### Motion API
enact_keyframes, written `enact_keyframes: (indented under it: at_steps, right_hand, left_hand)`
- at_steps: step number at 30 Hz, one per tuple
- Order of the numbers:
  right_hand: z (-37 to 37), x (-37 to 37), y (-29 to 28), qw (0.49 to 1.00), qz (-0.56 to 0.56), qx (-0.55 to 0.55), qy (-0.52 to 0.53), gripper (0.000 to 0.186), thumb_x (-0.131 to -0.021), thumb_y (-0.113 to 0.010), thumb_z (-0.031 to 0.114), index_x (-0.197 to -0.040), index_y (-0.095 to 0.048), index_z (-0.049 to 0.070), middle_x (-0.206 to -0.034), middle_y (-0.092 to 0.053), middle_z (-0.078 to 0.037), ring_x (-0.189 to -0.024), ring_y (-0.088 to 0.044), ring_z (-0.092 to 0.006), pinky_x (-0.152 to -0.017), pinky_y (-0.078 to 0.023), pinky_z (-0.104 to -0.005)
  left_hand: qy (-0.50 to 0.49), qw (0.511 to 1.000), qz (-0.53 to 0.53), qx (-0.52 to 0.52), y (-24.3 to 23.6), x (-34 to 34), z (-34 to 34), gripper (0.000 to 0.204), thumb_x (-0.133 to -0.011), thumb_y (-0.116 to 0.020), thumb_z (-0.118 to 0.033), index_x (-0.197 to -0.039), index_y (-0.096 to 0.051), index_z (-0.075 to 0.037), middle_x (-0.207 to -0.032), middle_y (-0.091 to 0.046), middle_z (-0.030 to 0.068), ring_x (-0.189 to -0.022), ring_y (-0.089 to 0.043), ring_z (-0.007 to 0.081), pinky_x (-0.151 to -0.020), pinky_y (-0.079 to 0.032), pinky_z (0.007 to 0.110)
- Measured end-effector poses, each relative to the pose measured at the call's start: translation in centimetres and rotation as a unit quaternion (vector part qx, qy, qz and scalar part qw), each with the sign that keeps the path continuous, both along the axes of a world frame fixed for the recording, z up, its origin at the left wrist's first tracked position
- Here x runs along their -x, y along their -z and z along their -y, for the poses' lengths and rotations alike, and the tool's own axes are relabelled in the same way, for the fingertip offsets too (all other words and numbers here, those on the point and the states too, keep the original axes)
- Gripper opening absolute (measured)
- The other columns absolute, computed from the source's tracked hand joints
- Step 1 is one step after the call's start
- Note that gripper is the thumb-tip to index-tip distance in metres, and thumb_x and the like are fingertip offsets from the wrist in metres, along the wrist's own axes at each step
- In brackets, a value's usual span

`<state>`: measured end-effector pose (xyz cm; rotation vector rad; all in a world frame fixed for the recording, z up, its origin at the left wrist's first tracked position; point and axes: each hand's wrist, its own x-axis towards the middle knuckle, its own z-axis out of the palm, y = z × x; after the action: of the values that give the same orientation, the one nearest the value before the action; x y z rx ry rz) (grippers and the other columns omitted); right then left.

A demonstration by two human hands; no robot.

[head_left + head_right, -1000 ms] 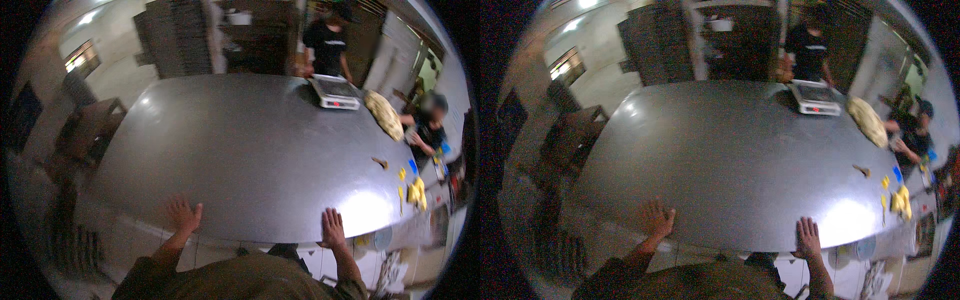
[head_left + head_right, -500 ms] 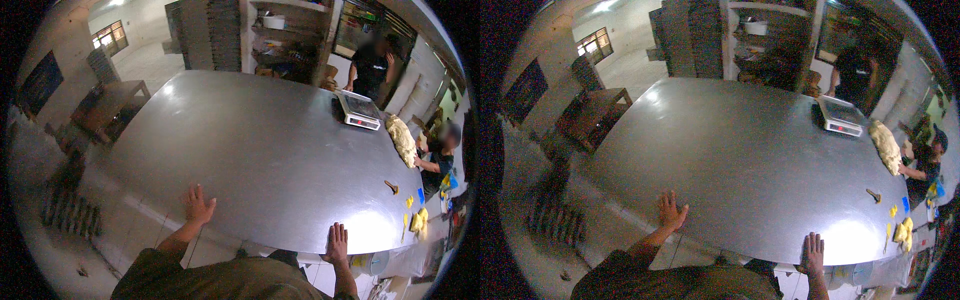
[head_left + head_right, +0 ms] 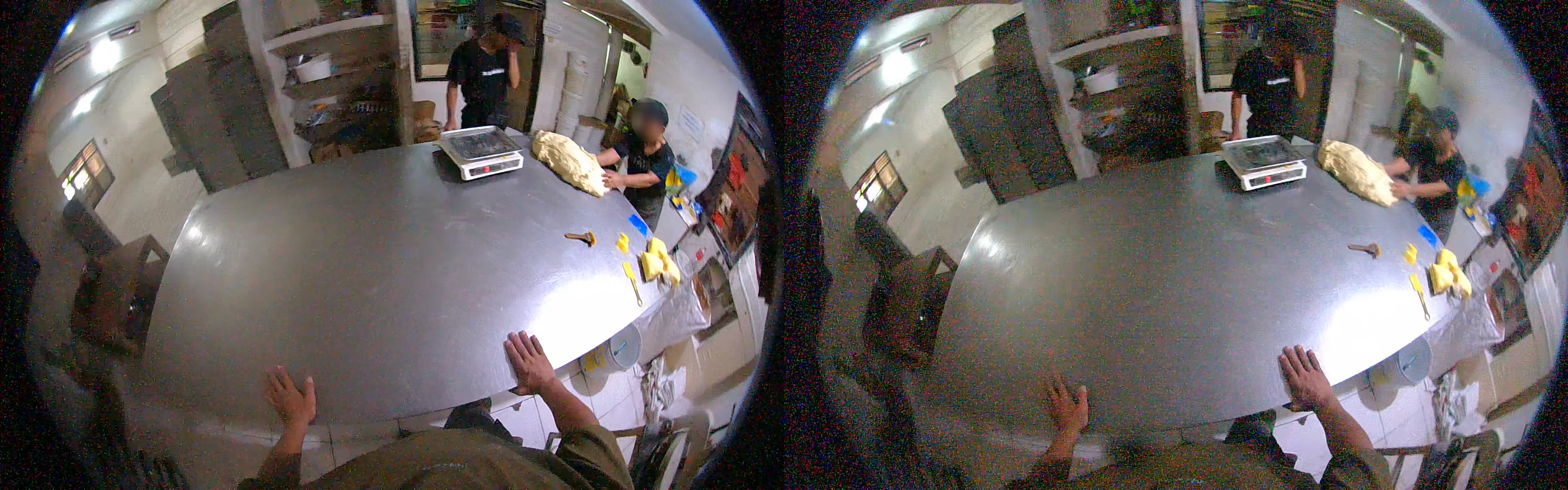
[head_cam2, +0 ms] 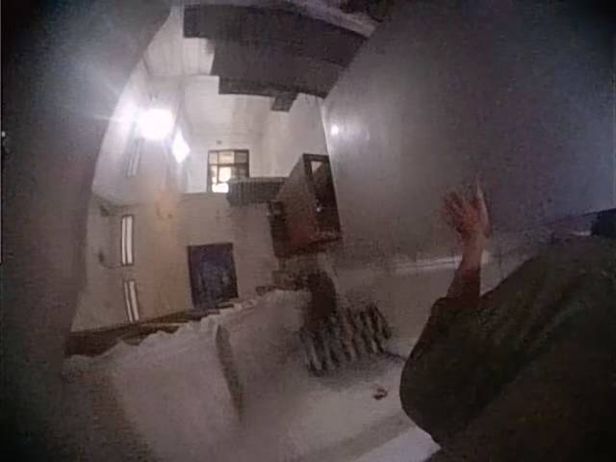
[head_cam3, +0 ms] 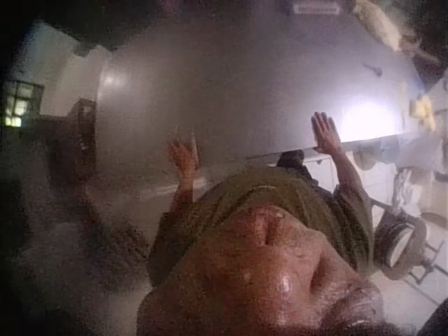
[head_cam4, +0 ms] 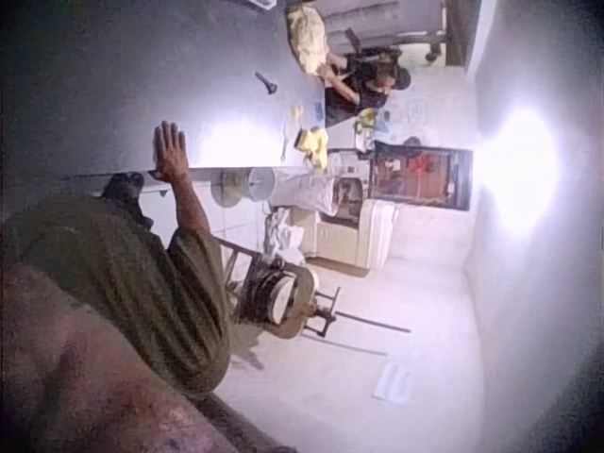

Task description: The person wipes down a metal work surface with a small cloth, operates a manual dough divider to press and cut dough, greases a metal baking pan by hand, and then flattens a portion of dough into the greased pan.

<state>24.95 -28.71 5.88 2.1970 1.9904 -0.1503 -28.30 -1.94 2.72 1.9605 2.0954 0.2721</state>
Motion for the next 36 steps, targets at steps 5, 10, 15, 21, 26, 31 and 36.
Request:
enact_keyframes:
  at_steps: [5, 10, 15, 21, 26, 31, 36]
  right_hand:
    - [0.0, -0.1, 0.6, 1.0, -0.017, -0.021, 0.002, 0.147, -0.051, -0.098, 0.047, -0.167, -0.017, 0.006, -0.174, -0.019, -0.019, -0.161, -0.016, -0.0419, -0.131, -0.014, -0.0561]
    - [0.1, -0.4, 1.0, 1.0, -0.006, -0.012, 0.001, 0.148, -0.052, -0.097, 0.05, -0.167, -0.016, 0.006, -0.174, -0.018, -0.019, -0.161, -0.014, -0.0426, -0.131, -0.013, -0.0572]
    - [-0.1, -0.5, 0.8, 1.0, -0.022, -0.006, -0.001, 0.147, -0.053, -0.096, 0.052, -0.167, -0.015, 0.006, -0.174, -0.016, -0.02, -0.161, -0.013, -0.0431, -0.131, -0.013, -0.0583]
    - [-0.4, -2.3, 0.9, 0.998, 0.0, 0.006, -0.064, 0.144, -0.056, -0.092, 0.053, -0.167, -0.015, 0.005, -0.174, -0.018, -0.02, -0.161, -0.016, -0.0435, -0.131, -0.015, -0.0563]
    - [-0.4, -2.1, 0.2, 0.996, -0.031, -0.026, -0.075, 0.137, -0.057, -0.091, 0.047, -0.166, -0.02, 0.006, -0.172, -0.024, -0.021, -0.158, -0.023, -0.0434, -0.131, -0.02, -0.0547]
    - [-0.1, -2.5, 1.3, 0.996, -0.049, -0.052, -0.05, 0.135, -0.049, -0.095, 0.037, -0.162, -0.028, 0.005, -0.163, -0.036, -0.021, -0.151, -0.036, -0.0417, -0.129, -0.025, -0.0551]
    - [-0.6, -1.5, 0.7, 0.994, -0.074, -0.069, -0.038, 0.134, -0.046, -0.096, 0.038, -0.159, -0.032, 0.004, -0.161, -0.036, -0.023, -0.151, -0.034, -0.0428, -0.128, -0.026, -0.0561]
  left_hand:
    - [0.01, 0.997, -0.068, -0.027, 0.0, 0.7, 0.2, 0.093, -0.1, -0.053, -0.062, -0.167, -0.023, -0.005, -0.173, -0.014, 0.0263, -0.158, -0.017, 0.0504, -0.127, -0.005, 0.065]
    - [0.013, 0.995, -0.09, -0.04, 0.6, 0.8, 0.1, 0.092, -0.1, -0.055, -0.059, -0.167, -0.023, -0.004, -0.173, -0.015, 0.0274, -0.156, -0.019, 0.0522, -0.127, -0.005, 0.067]
    - [0.031, 0.997, -0.042, -0.051, 0.8, 0.7, 0.4, 0.089, -0.1, -0.056, -0.057, -0.165, -0.026, -0.003, -0.172, -0.019, 0.0259, -0.156, -0.02, 0.0524, -0.125, -0.004, 0.07]
    - [0.484, 0.865, -0.135, -0.018, -1.6, 1.2, 0.4, 0.107, -0.086, -0.06, -0.08, -0.166, -0.03, -0.016, -0.172, -0.023, 0.0204, -0.154, -0.028, 0.0493, -0.12, -0.006, 0.079]
    - [0.59, 0.797, -0.124, -0.036, -0.4, 1.4, -0.4, 0.118, -0.074, -0.064, -0.087, -0.168, -0.027, -0.026, -0.174, -0.018, 0.017, -0.148, -0.038, 0.0491, -0.119, -0.008, 0.08]
    - [0.577, 0.805, -0.141, 0.004, -0.8, 1.1, -0.2, 0.126, -0.069, -0.074, -0.081, -0.169, -0.021, -0.027, -0.176, -0.013, 0.0144, -0.148, -0.037, 0.0496, -0.119, -0.012, 0.08]
    - [0.475, 0.86, -0.188, -0.016, -1.6, 1.4, 2.1, 0.135, -0.064, -0.084, -0.073, -0.17, -0.018, -0.022, -0.177, -0.01, 0.0125, -0.15, -0.034, 0.05, -0.119, -0.014, 0.079]
